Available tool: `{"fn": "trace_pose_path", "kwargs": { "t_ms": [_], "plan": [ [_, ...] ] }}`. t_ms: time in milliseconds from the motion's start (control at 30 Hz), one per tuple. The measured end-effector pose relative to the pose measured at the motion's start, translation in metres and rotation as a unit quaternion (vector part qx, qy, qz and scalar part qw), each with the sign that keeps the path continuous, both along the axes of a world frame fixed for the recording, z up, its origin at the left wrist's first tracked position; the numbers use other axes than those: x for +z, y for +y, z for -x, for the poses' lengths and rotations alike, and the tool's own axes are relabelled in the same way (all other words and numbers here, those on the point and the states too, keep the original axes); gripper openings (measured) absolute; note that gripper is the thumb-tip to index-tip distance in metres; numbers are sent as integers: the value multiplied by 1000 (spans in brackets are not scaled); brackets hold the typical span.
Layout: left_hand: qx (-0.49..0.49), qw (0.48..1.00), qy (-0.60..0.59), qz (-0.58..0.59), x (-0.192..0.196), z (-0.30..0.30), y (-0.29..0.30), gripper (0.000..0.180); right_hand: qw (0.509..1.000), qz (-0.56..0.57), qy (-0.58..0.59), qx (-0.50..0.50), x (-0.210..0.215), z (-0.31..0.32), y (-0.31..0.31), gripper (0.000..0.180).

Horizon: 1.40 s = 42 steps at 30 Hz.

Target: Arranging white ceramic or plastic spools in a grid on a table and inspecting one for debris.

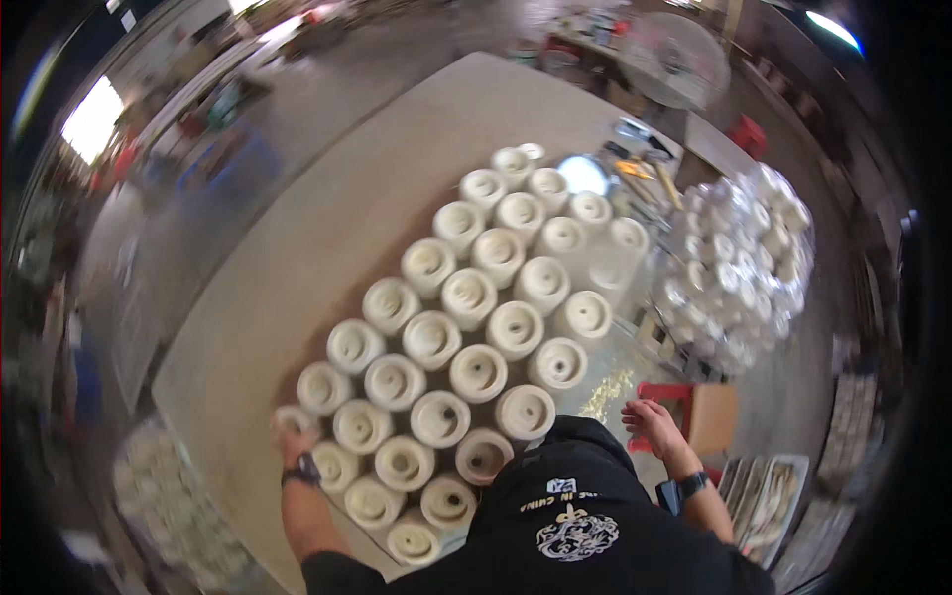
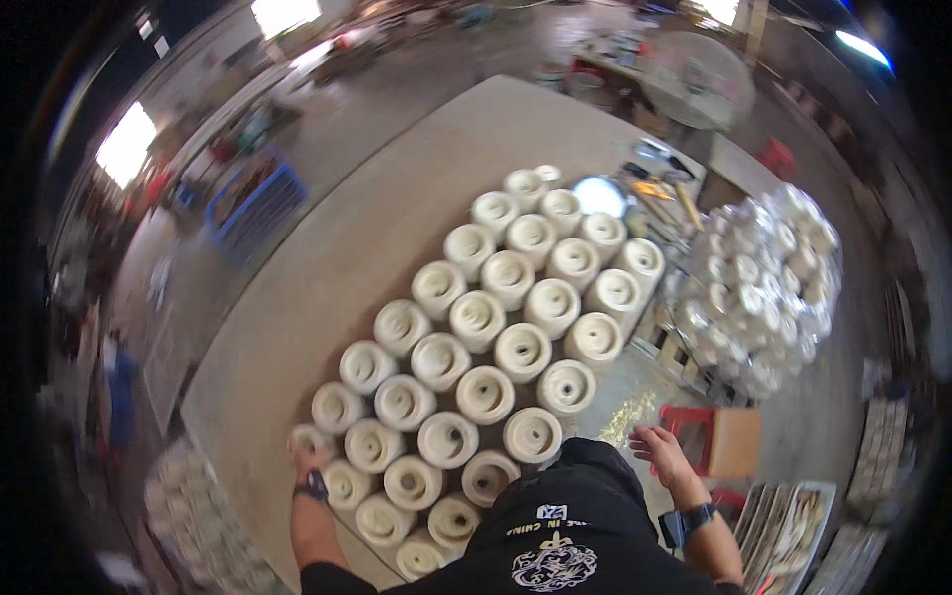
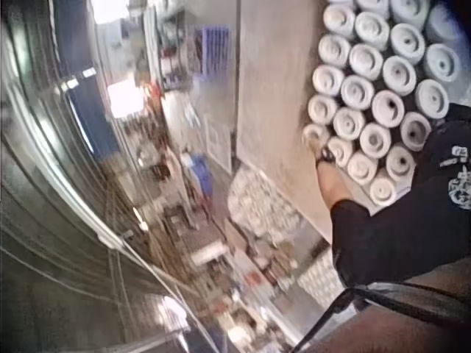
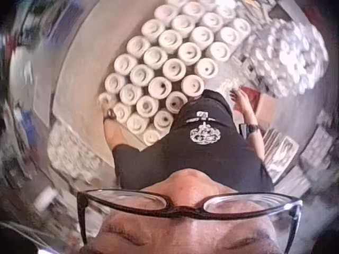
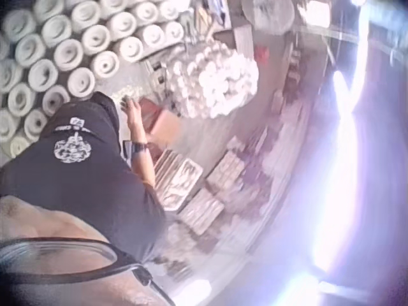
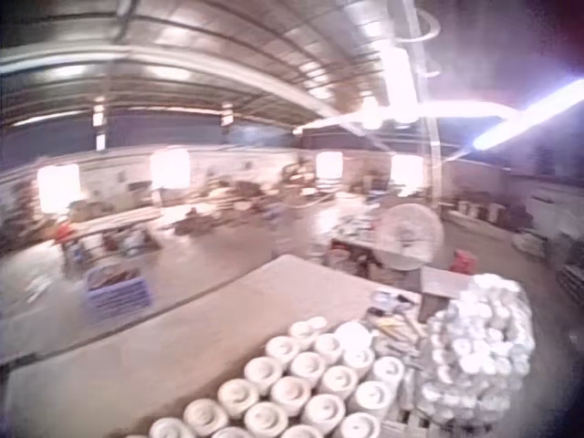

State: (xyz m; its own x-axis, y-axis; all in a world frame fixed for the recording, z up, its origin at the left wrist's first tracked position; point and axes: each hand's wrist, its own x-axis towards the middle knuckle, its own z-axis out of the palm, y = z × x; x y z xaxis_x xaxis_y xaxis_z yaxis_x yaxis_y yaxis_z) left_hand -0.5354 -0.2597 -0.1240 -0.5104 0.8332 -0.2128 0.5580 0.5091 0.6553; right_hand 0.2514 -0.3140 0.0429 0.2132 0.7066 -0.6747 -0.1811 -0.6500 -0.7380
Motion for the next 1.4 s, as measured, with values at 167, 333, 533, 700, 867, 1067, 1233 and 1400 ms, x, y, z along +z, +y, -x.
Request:
{"fn": "trace_pose_path", "kwargs": {
  "t_ms": [167, 333, 533, 700, 867, 1067, 1233, 1400],
  "plan": [
    [44, 971, 157, 177, 36, -47, 20, 118, 999, 28, -21, -4, -17, -4, -13, 42],
    [6, 971, 235, 45, 112, -157, 47, 102, 998, 54, -37, 19, -39, -16, -27, 43],
    [-257, 914, -309, 55, 170, -318, 51, 57, 997, 61, -51, 18, -33, -28, -45, 44],
    [-409, 714, -536, 186, 180, -432, 12, 47, 997, 46, -69, 2, -32, -47, -51, 41],
    [-405, 703, -527, 254, 165, -493, -8, 44, 997, 22, -72, 33, -59, -75, -45, 36],
    [-373, 761, -478, 232, 178, -579, -2, 41, 1000, 5, -26, 9, -84, -127, -55, 32],
    [-384, 779, -415, 271, 179, -666, 15, 41, 999, 37, -26, -19, -128, -199, -76, 32],
    [-417, 755, -428, 272, 198, -756, 32, 40, 996, 12, -70, -52, -130, -264, -87, 32]
  ]
}}
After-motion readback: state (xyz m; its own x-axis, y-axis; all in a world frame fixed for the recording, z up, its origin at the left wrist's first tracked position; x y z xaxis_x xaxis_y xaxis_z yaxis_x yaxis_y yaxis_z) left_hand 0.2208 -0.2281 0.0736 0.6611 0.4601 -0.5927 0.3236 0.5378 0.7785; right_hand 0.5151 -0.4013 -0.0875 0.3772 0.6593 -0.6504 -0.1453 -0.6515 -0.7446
